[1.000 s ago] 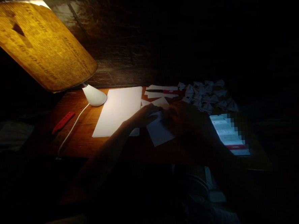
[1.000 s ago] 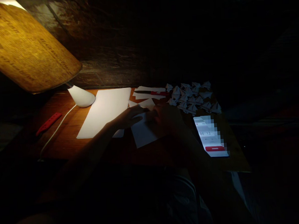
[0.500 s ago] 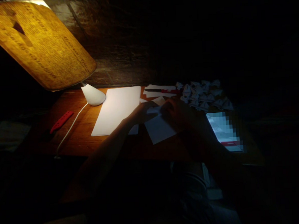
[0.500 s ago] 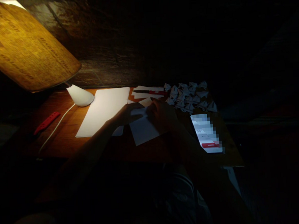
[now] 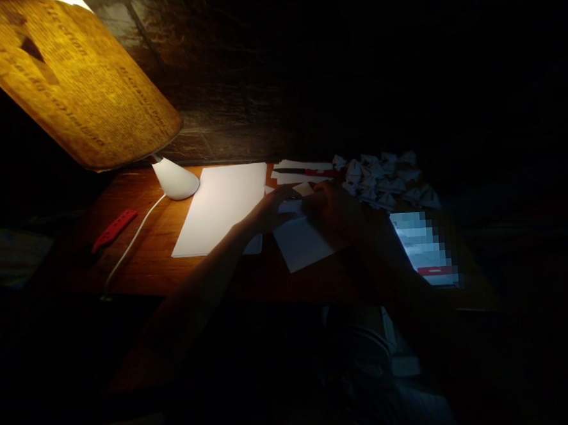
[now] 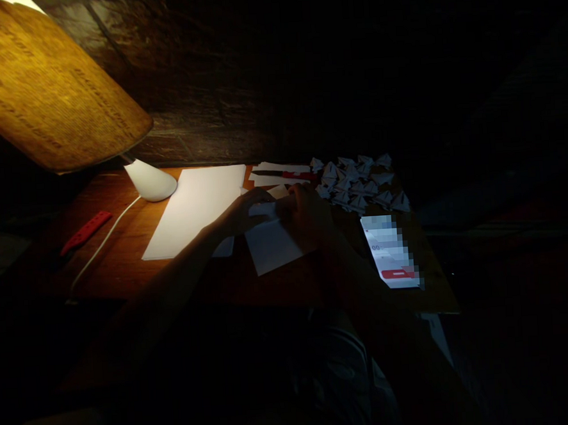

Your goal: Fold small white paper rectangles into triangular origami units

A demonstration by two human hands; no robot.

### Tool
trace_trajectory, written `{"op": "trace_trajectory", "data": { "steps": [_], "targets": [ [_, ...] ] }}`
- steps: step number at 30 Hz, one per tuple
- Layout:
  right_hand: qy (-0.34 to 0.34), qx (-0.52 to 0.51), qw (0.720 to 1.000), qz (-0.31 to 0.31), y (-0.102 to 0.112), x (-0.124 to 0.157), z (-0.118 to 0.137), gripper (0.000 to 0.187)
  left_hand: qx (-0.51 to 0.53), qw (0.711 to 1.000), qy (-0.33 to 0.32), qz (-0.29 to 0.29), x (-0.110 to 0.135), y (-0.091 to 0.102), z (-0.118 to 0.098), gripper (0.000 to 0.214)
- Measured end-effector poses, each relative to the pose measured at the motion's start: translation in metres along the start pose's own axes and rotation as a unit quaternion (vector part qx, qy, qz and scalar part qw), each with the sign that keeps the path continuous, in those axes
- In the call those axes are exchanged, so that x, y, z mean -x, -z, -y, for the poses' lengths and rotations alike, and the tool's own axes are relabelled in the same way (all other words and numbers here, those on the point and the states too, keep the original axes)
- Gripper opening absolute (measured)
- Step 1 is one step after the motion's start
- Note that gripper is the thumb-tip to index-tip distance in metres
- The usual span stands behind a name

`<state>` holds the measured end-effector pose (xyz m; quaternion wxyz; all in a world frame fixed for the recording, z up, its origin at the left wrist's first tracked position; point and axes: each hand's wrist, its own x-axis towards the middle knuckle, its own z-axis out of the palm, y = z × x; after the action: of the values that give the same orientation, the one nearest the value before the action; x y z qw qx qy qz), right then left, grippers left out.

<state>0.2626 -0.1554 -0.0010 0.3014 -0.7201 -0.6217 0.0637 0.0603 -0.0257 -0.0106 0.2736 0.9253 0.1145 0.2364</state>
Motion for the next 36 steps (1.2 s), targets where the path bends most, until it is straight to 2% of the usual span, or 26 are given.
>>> {"op": "trace_trajectory", "data": {
  "steps": [4, 11, 23, 30, 36],
  "targets": [
    [-0.001, -0.004, 1.0, -0.002, 0.001, 0.0, 0.002, 0.031, -0.004, 1.0, -0.016, 0.001, 0.0, 0.0, 0.003, 0.042],
    [-0.011, -0.021, 0.999, -0.028, -0.007, -0.002, -0.005, 0.025, 0.0, 0.999, -0.033, 0.036, 0.002, 0.0, 0.002, 0.021],
    [-0.038, -0.03, 0.999, -0.02, -0.016, -0.007, -0.013, 0.031, -0.065, 0.994, -0.044, 0.076, 0.001, -0.001, -0.002, 0.025],
    [-0.026, -0.053, 0.998, -0.038, -0.019, -0.007, -0.019, 0.028, -0.047, 0.996, -0.025, 0.067, 0.001, -0.001, -0.002, 0.024],
    [-0.02, -0.063, 0.998, 0.001, -0.013, -0.004, -0.02, 0.059, -0.046, 0.997, -0.02, 0.065, 0.0, 0.002, -0.007, 0.021]
  ]
}}
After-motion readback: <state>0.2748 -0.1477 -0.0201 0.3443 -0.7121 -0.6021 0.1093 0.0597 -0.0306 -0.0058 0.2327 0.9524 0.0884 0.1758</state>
